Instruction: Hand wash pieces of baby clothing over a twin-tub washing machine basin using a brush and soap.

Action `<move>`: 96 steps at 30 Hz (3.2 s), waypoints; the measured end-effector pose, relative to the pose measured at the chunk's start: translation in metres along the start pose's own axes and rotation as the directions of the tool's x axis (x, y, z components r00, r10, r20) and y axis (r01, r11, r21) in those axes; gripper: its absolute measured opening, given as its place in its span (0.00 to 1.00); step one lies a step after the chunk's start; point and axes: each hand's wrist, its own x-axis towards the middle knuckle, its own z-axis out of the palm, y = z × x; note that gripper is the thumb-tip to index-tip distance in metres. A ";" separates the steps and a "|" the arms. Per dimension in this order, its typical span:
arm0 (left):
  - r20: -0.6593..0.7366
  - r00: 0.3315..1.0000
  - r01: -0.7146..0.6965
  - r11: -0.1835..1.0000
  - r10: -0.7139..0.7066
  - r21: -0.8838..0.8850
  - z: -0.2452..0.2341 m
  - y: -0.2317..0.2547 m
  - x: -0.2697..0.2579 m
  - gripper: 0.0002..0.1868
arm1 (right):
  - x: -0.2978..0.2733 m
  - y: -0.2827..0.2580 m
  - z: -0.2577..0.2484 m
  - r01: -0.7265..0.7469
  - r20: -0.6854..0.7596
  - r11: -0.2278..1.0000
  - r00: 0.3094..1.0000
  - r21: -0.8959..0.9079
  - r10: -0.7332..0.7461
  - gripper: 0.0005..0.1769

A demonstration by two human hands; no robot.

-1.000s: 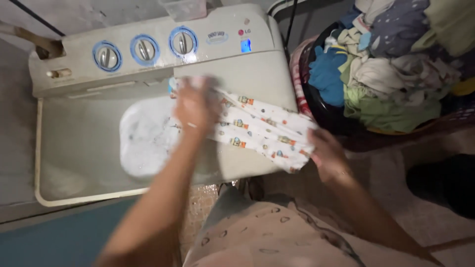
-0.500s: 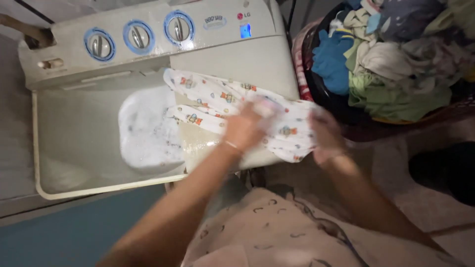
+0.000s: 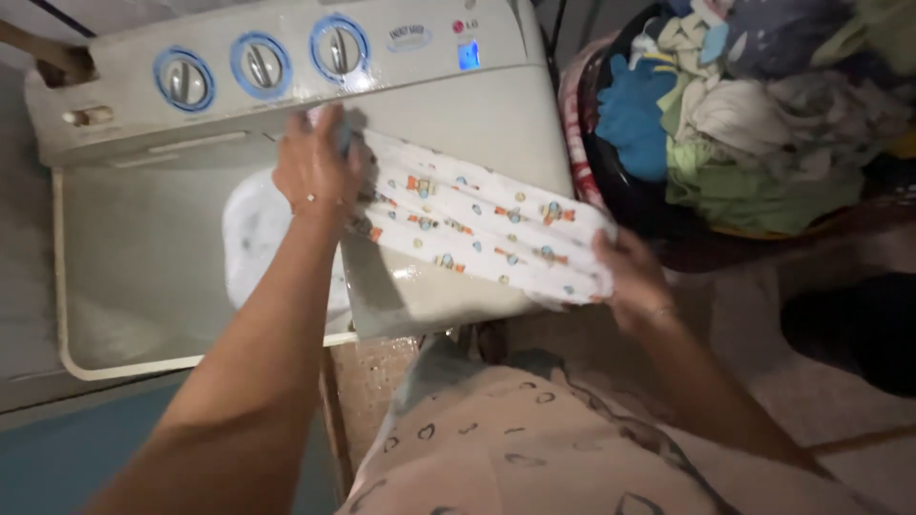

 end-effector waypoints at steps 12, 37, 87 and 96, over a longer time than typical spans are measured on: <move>-0.035 0.985 0.166 0.884 -0.167 0.436 -0.103 0.149 0.013 0.25 | 0.067 0.058 -0.041 -0.025 -0.049 0.991 0.998 0.131 0.032 0.07; 0.091 0.988 0.089 0.939 -0.126 0.331 -0.090 0.147 -0.002 0.28 | 0.063 0.033 -0.011 -0.257 0.316 0.814 0.944 0.522 0.095 0.24; -0.242 0.933 0.320 0.922 -0.266 0.217 -0.163 0.141 -0.047 0.23 | 0.065 -0.064 -0.021 0.638 0.753 0.479 0.654 -0.602 0.076 0.23; 0.164 0.863 -0.488 0.873 0.478 0.022 -0.039 0.214 -0.104 0.26 | 0.026 -0.025 0.047 0.066 0.247 0.970 0.969 -0.235 -0.006 0.15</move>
